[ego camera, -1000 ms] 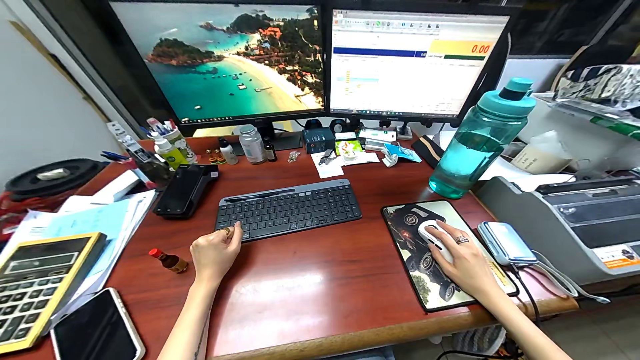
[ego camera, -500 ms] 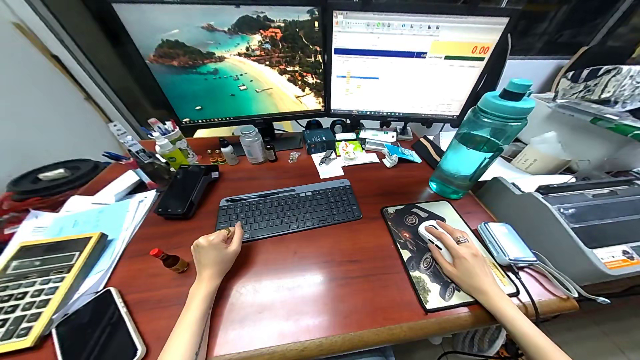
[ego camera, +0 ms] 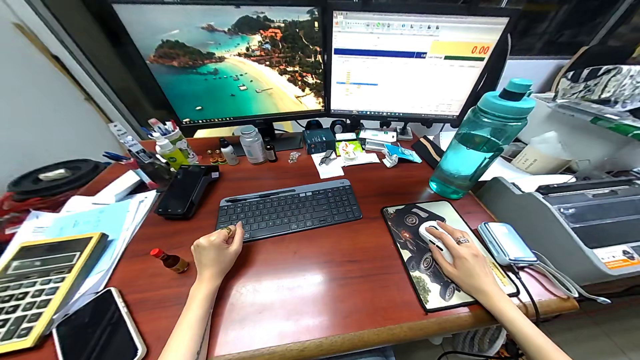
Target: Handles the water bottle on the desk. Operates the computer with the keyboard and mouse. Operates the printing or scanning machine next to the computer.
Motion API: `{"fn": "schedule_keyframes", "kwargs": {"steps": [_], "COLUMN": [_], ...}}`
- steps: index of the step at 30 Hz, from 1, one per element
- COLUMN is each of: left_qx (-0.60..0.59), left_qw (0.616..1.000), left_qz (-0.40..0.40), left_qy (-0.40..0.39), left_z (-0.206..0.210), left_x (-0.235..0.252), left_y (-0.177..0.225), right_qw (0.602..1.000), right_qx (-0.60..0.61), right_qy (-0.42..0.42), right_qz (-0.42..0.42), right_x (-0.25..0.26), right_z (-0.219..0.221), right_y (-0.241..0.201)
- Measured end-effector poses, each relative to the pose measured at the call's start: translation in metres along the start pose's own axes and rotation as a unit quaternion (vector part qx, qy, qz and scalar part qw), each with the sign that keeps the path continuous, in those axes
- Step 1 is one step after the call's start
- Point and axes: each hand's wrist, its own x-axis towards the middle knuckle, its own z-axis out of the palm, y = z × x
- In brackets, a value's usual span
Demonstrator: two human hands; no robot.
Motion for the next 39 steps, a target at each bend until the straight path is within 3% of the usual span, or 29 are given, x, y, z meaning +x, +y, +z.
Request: {"fn": "schedule_keyframes", "kwargs": {"steps": [32, 36, 39], "left_qx": [0.002, 0.003, 0.006], "left_qw": [1.000, 1.000, 1.000], "left_qz": [0.007, 0.005, 0.004], "left_qy": [0.005, 0.003, 0.003], "left_z": [0.0006, -0.0005, -0.0008], "left_x": [0.0002, 0.0001, -0.0004], "left_y": [-0.0009, -0.0003, -0.0007], "right_qw": [1.000, 0.999, 0.998], "right_qx": [0.001, 0.021, 0.033], "right_qy": [-0.002, 0.034, 0.010], "right_qz": [0.004, -0.030, -0.052], "right_x": [0.0003, -0.0017, -0.0023], "right_z": [-0.0010, -0.0013, -0.0007], "right_y": [0.0004, 0.0005, -0.0005]}}
